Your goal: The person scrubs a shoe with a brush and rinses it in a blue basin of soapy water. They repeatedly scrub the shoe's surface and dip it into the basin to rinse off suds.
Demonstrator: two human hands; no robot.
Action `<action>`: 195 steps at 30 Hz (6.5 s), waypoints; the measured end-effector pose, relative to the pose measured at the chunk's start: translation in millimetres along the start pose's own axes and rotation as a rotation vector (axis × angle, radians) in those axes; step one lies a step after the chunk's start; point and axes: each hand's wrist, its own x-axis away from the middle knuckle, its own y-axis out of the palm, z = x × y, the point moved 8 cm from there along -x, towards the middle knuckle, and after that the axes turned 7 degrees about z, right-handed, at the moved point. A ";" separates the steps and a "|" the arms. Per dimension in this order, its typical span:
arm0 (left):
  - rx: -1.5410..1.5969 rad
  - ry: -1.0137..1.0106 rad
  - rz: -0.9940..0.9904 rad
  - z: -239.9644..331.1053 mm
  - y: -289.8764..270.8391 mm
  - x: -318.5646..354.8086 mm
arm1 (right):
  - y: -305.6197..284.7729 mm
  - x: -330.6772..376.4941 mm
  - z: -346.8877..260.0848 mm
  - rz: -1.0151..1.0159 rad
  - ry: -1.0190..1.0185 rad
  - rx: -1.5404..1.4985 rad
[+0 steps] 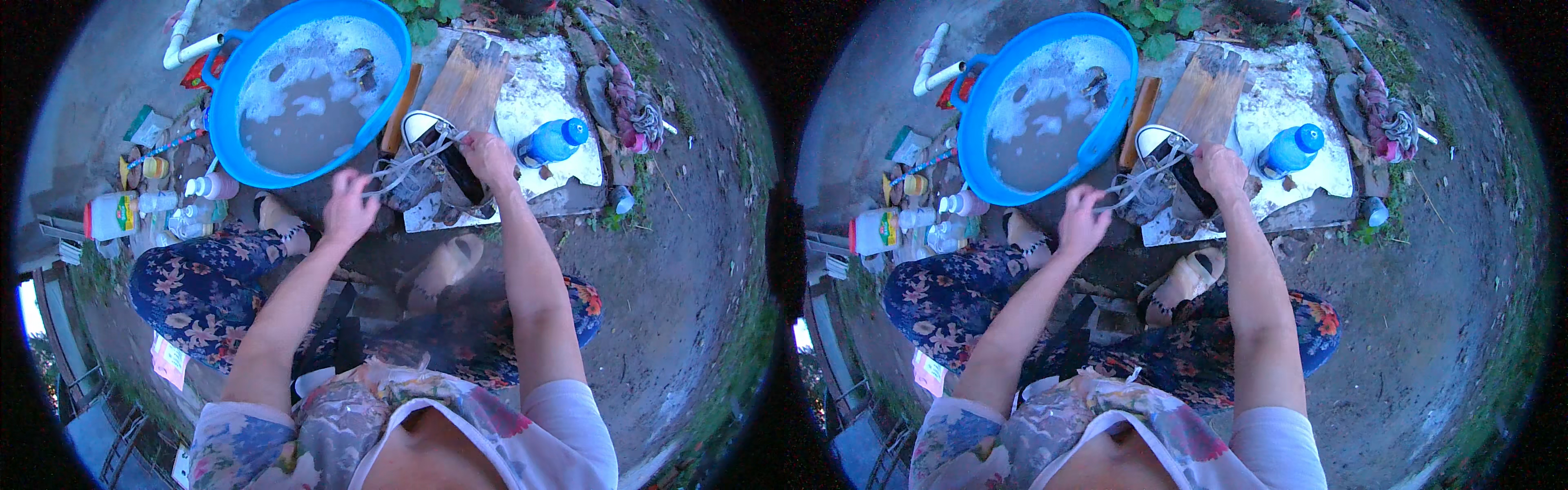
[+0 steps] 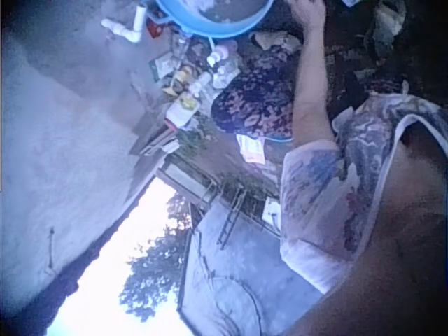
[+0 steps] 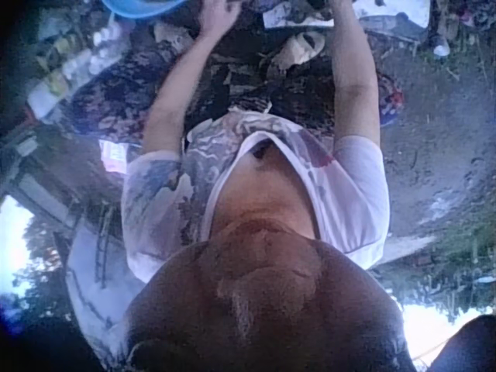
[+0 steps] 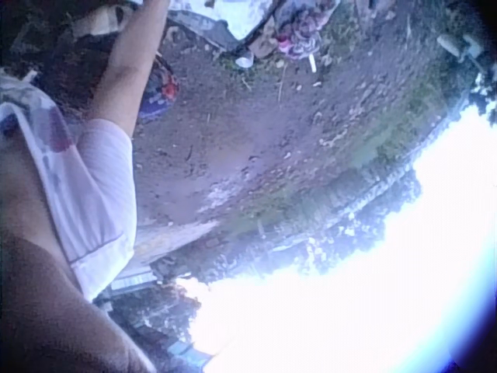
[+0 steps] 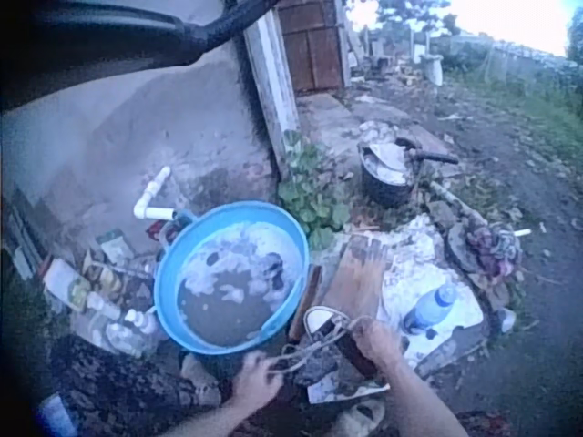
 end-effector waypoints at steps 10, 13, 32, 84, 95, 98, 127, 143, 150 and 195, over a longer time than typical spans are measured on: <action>0.133 0.001 -0.114 77.7 83.0 -76.0 | -3.5 2.2 -10.5 0.042 -0.045 0.010; 0.201 0.051 -0.072 52.1 47.2 -61.5 | -4.5 0.8 1.8 0.061 0.001 0.045; 0.261 -0.085 -0.217 73.2 95.9 -80.8 | -5.1 1.6 -16.6 0.009 -0.040 0.064; 0.319 0.314 -0.119 70.3 64.5 -78.9 | 31.7 8.0 -25.5 -0.306 0.929 -1.772; 0.344 0.314 -0.087 56.0 76.7 -75.1 | 50.7 3.0 -15.7 -0.230 0.056 -0.247; 0.295 0.316 -0.161 59.6 82.0 -70.9 | 23.3 4.5 -32.2 -0.107 0.060 -0.268; 0.319 0.168 -0.260 44.2 77.2 -65.6 | -52.0 -33.4 -36.7 -0.146 0.372 -1.677; 0.314 0.215 -0.215 36.1 88.8 -66.1 | 7.2 -7.1 -32.1 -0.042 0.349 -1.022; 0.308 0.154 -0.242 36.1 90.3 -69.0 | 19.5 -25.9 -6.7 0.187 0.653 -1.551; 0.656 0.203 -0.178 42.9 90.2 -63.8 | 70.3 0.1 -23.9 0.073 0.223 -0.857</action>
